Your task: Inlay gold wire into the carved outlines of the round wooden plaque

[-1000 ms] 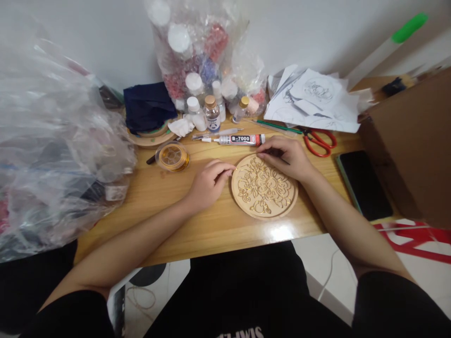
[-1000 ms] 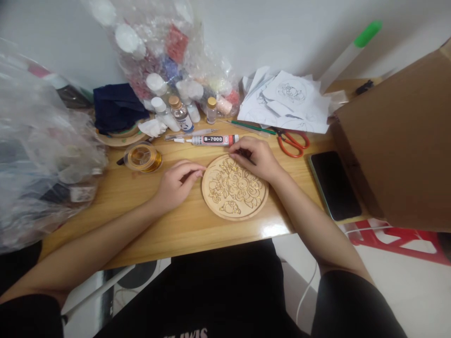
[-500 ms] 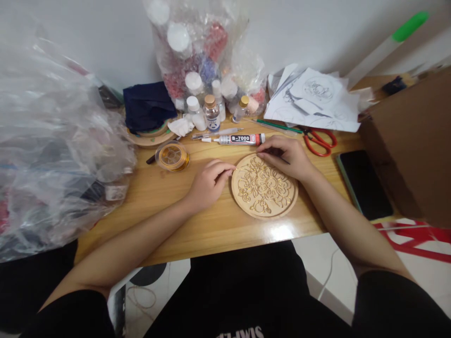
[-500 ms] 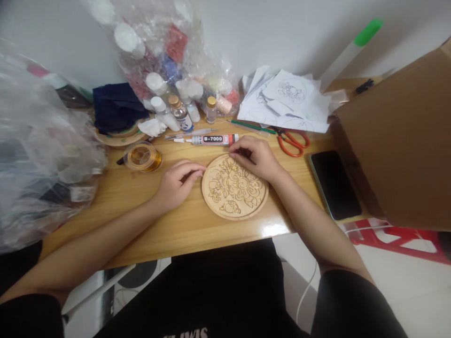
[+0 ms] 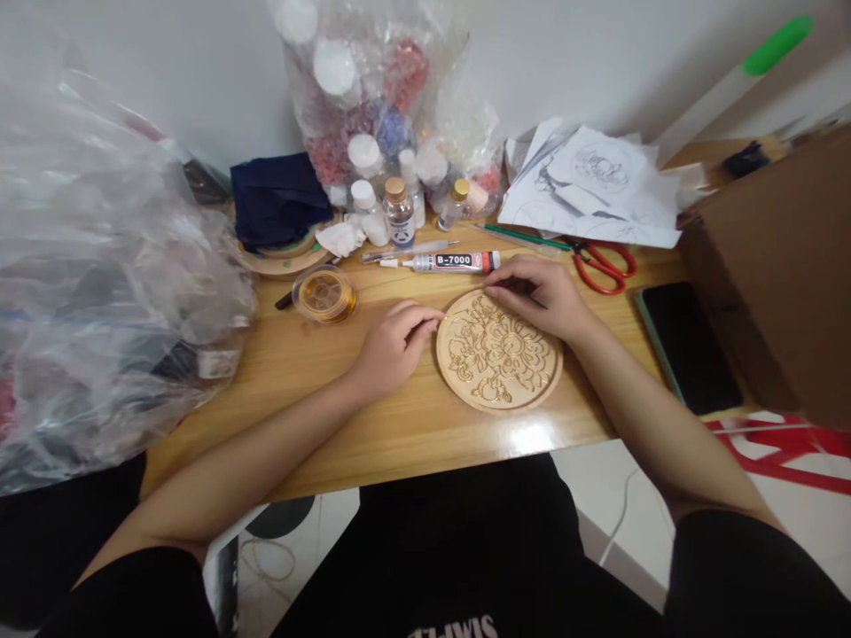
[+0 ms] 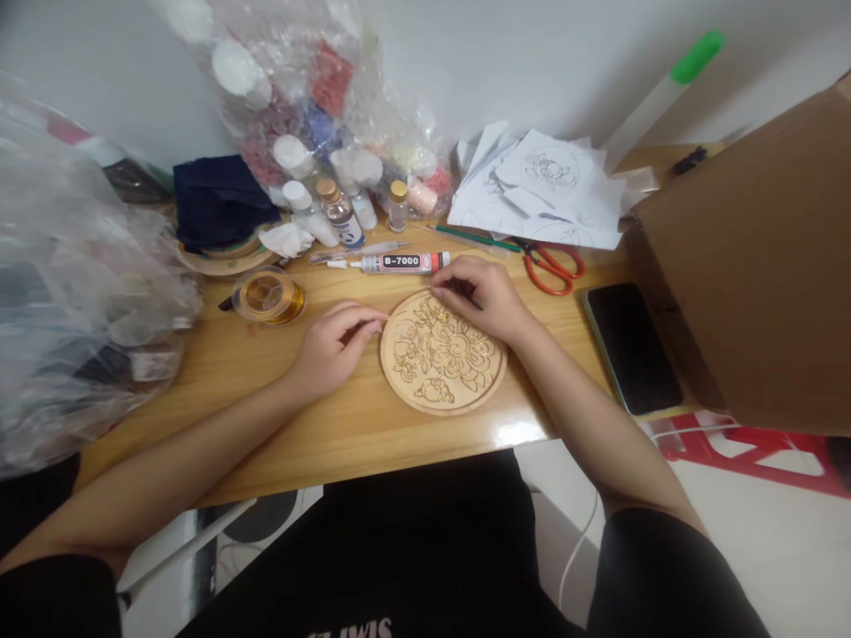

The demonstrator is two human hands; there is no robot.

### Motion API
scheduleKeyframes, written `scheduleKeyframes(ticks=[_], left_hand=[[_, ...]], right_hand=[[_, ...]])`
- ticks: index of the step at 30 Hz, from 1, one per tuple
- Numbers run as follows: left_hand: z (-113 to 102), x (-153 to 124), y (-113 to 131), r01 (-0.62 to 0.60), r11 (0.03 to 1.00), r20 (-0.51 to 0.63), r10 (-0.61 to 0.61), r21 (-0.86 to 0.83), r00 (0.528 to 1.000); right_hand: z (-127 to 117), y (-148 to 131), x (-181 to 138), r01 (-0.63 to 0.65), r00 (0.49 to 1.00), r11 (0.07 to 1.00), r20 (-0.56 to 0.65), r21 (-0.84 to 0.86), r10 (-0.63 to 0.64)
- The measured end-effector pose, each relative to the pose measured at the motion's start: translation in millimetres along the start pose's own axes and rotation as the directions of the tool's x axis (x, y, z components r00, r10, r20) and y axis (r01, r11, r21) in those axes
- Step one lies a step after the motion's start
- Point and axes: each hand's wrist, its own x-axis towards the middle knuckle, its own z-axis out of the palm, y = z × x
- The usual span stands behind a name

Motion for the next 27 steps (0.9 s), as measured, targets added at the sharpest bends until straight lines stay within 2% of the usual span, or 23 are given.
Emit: scheduleKeyframes(ticks=[4,7,9,12,14,15,17,19,23,27], left_hand=[[2,3,-5,0.056,0.998,-0.072,-0.058,-0.028,0.996],[2,5,-9,0.091,0.994,-0.124,-0.098,-0.062,0.987],[0,7,-8,0.101,0.992,-0.15,-0.11,-0.07,0.983],[-9,11,0,0.102,0.993,-0.198,-0.111,-0.057,0.974],[-16,15,6,0.043,0.998,-0.232,-0.032,0.039,0.972],[-19,17,8,-0.02,0.991,-0.236,0.05,0.129,0.971],[-23,22,10,-0.189,0.923,-0.166,0.255,0.336,0.953],[-23,24,7,-0.334,0.833,-0.035,0.387,0.441,0.921],[-19,19,-3,-0.481,0.739,0.151,0.47,0.472,0.87],[-18,15,-12,-0.564,0.665,0.222,0.531,0.49,0.818]], right_hand=[[3,0,0,-0.008,0.994,1.0,-0.111,-0.022,0.006],[-5,-9,-1,-0.017,0.975,0.999,-0.221,-0.04,0.008],[-16,-24,-3,-0.036,0.962,0.999,-0.273,-0.037,0.024],[-34,-59,-5,-0.026,0.969,0.999,-0.247,-0.043,0.015],[-40,-81,-5,-0.001,0.976,0.999,-0.217,-0.05,-0.01],[-41,-90,-4,0.008,0.973,0.999,-0.228,-0.045,-0.018],[-38,-100,-2,-0.005,0.971,1.0,-0.238,0.001,0.005],[-29,-98,0,-0.01,0.978,0.999,-0.21,0.053,0.021],[-10,-78,2,-0.078,0.984,0.989,-0.151,0.129,0.098],[3,-59,0,-0.172,0.963,0.917,-0.133,0.361,0.233]])
